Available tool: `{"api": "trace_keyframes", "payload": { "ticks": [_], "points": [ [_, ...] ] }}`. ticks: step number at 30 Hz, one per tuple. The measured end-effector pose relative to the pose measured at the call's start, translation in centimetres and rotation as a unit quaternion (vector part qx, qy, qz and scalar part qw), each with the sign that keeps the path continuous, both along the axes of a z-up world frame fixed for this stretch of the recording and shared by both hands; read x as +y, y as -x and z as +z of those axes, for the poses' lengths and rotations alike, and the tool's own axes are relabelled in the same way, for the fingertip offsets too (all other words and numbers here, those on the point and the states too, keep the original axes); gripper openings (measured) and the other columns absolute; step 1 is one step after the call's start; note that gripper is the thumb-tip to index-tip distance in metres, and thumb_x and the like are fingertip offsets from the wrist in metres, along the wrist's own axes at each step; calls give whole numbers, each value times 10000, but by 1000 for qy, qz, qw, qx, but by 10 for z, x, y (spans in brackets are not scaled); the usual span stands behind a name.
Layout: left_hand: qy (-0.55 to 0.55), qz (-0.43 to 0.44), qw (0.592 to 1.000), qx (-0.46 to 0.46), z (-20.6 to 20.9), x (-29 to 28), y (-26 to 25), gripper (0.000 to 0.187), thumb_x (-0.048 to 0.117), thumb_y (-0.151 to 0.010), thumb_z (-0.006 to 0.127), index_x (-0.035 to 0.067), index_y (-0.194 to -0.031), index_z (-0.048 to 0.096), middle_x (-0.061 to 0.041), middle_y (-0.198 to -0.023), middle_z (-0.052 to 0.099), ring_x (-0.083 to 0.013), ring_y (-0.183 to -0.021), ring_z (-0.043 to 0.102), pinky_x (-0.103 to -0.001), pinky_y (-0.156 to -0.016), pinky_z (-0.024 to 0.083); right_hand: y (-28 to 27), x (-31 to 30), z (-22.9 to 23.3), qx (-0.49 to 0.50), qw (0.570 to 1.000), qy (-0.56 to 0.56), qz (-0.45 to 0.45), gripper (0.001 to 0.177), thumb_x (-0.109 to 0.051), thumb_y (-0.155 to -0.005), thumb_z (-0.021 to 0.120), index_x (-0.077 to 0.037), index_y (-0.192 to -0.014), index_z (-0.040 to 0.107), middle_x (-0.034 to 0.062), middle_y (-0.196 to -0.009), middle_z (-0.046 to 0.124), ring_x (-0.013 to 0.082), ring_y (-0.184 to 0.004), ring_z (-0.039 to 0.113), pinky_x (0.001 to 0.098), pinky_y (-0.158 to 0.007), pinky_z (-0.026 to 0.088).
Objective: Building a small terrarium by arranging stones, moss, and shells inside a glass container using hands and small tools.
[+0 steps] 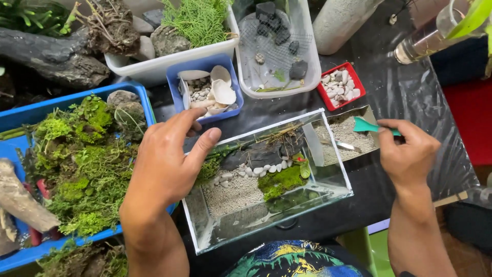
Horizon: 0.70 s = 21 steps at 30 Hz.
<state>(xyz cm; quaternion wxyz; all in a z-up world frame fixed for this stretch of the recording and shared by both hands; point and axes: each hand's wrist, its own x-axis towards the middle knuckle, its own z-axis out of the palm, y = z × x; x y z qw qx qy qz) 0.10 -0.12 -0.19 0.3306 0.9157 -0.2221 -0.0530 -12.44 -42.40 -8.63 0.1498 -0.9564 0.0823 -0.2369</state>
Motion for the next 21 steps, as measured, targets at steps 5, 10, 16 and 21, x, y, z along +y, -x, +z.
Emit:
{"api": "trace_keyframes", "payload": {
  "ticks": [5,10,16,21],
  "points": [
    [-4,2,1000,3,-1,1,0,521,479,-1022,497,72,-1313,641,-103,-1116,741,-320,-1042,670,-467,-885,417,-7,-3,-7,18,983,-181,-40,147,44,-1026,680,39,-1134,780,149,-935,737,196,-762,677,275,-629,496],
    [2,2,1000,2,2,2,-1,499,469,-1023,499,73,-1292,640,-101,-1117,737,-320,-1033,668,-467,-875,415,-10,-13,-3,37,958,-277,-71,129,34,-1029,706,6,-1144,758,108,-869,693,153,-765,642,244,-710,497],
    [10,-1,1000,4,2,2,0,507,480,-1024,488,80,-1299,637,-88,-1152,743,-288,-1031,679,-457,-879,412,-6,-30,-18,34,900,-424,-97,145,13,-973,704,-16,-1113,726,93,-811,654,112,-713,649,145,-679,523],
    [11,1,1000,11,1,2,0,537,495,-1023,477,74,-1316,637,-87,-1186,738,-277,-1048,676,-457,-910,403,-1,-39,-21,34,886,-456,-80,145,22,-970,690,-18,-1108,714,105,-811,662,87,-675,636,89,-577,418]
  ]
}}
